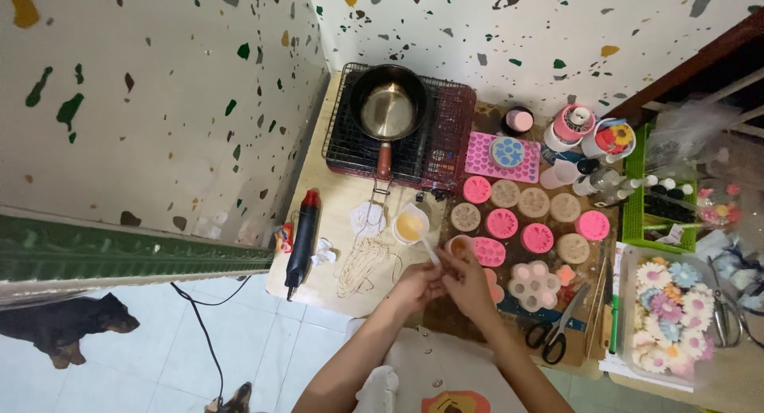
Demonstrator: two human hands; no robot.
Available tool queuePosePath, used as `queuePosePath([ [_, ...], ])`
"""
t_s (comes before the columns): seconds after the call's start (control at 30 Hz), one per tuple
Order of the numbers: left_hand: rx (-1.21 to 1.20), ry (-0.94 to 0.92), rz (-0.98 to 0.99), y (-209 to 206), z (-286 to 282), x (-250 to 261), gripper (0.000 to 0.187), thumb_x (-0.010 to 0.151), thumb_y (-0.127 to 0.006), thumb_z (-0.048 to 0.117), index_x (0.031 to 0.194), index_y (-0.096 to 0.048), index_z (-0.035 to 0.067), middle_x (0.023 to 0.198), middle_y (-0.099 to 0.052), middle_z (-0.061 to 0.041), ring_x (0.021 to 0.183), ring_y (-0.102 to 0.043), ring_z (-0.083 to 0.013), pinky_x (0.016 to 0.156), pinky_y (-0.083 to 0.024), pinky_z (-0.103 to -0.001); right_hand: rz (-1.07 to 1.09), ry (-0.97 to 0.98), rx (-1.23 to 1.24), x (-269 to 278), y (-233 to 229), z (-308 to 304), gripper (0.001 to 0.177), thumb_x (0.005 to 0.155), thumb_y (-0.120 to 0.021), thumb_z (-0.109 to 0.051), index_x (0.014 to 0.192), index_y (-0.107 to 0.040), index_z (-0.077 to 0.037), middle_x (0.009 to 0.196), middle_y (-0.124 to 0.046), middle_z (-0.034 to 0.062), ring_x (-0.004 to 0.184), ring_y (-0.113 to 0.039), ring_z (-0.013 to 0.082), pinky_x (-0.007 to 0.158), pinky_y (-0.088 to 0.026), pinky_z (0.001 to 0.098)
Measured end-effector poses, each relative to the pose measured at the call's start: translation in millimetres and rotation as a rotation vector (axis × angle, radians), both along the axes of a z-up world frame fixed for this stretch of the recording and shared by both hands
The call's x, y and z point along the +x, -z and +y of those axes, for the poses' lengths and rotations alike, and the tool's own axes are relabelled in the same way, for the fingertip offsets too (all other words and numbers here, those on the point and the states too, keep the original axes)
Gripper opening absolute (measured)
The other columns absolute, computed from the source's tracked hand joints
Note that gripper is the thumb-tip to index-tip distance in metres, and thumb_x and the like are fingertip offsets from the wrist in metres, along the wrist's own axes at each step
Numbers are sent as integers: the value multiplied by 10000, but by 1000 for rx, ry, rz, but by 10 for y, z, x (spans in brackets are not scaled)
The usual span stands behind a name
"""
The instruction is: Preparing and pouring melted wax into various flower-shaped silicone molds to create candles.
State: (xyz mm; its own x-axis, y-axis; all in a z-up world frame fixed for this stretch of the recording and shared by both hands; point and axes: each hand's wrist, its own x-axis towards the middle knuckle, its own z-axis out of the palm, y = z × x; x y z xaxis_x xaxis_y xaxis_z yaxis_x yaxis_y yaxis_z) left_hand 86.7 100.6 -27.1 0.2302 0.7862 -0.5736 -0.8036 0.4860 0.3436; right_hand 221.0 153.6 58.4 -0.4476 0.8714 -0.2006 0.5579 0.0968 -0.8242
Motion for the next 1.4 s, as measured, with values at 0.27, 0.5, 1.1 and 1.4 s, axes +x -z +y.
queuePosePath([
  [0.27, -138, 21, 239, 68, -90, 99, 174, 1036, -490, 102, 1089, -626, 6, 904, -723, -81, 807, -728, -202, 685, -569, -303, 270, 205, -825, -16, 17, 118, 289, 903, -650, -125, 1165, -699, -12, 967, -740, 106, 818, -708, 169, 744, -577, 280],
  [0.5, -138, 92, 493, -27, -107, 162, 221, 1034, -439, 87, 979, -631, -9, 735, -605, -45, 564, -531, -123, 477, -414, -285, 212, 1, -658, -90, 213, 156, 307, 948, -692, -216, 930, -742, 87, 739, -687, 73, 620, -629, 143, 573, -512, 291],
  [1.1, -153, 87, 778, -225, -88, 177, 274, 1037, -441, 190, 922, -620, 17, 668, -617, -59, 519, -575, -167, 468, -459, -328, 146, 285, -580, -307, 862, 334, 268, 920, -698, -202, 931, -760, 58, 810, -719, 110, 627, -618, 165, 546, -470, 321],
  [1.4, -269, -15, 475, -422, -57, 132, 399, 1073, -427, 352, 853, -594, 63, 677, -632, -70, 518, -601, -189, 462, -493, -342, 17, 150, -664, -467, 501, 424, 252, 937, -672, -180, 989, -759, 50, 907, -782, 138, 697, -679, 134, 636, -547, 291],
])
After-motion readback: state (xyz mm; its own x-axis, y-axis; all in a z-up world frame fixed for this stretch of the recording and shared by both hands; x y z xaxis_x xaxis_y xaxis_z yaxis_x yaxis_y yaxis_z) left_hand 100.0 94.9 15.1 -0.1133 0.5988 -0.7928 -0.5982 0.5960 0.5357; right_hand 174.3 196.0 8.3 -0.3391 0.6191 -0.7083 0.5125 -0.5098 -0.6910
